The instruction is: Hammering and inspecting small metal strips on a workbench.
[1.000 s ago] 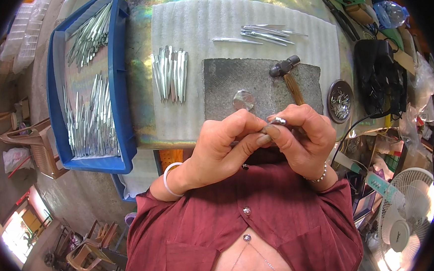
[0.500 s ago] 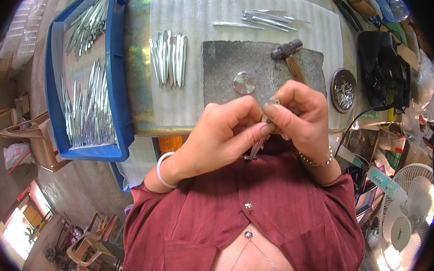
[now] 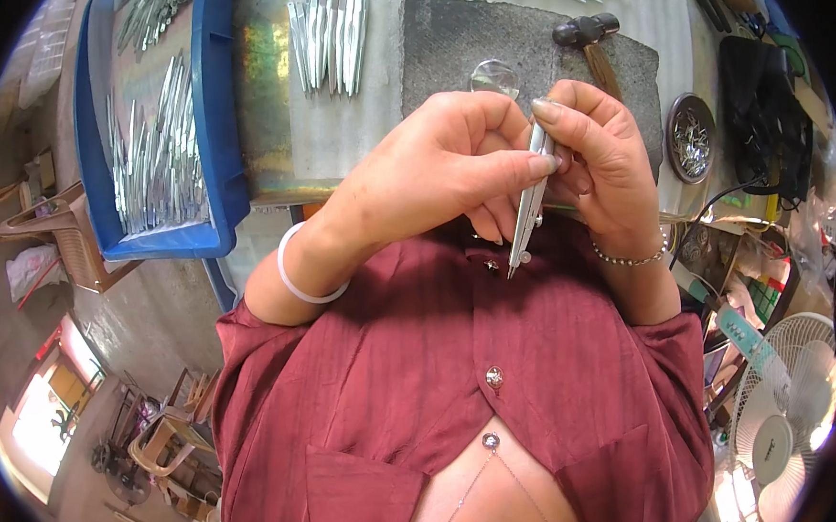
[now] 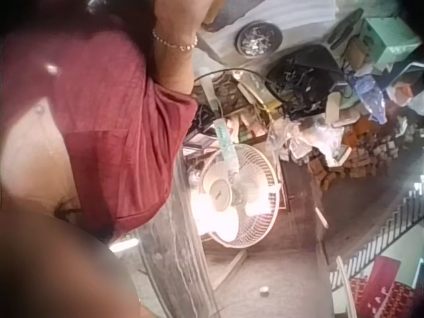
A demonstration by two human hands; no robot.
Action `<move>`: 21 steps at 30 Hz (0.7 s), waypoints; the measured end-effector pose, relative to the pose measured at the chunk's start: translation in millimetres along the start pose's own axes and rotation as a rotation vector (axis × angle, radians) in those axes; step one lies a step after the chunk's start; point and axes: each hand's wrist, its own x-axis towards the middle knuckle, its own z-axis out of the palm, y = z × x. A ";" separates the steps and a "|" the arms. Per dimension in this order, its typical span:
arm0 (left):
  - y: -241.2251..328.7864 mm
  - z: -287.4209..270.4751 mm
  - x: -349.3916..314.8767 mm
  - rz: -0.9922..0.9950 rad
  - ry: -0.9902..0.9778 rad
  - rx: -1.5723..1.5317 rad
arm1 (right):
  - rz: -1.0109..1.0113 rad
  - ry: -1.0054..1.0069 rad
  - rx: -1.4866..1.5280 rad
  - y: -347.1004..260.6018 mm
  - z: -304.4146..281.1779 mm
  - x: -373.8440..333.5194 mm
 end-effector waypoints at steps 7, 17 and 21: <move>3.1 -0.5 0.3 -0.030 -0.027 -0.048 | 0.014 0.028 0.054 3.3 -0.5 -0.3; 17.6 1.7 0.0 -0.068 -0.084 0.047 | -0.088 0.070 0.010 -0.5 9.9 -11.7; 21.1 2.6 3.0 -0.069 -0.094 0.100 | -0.151 0.101 -0.013 -1.6 10.0 -13.1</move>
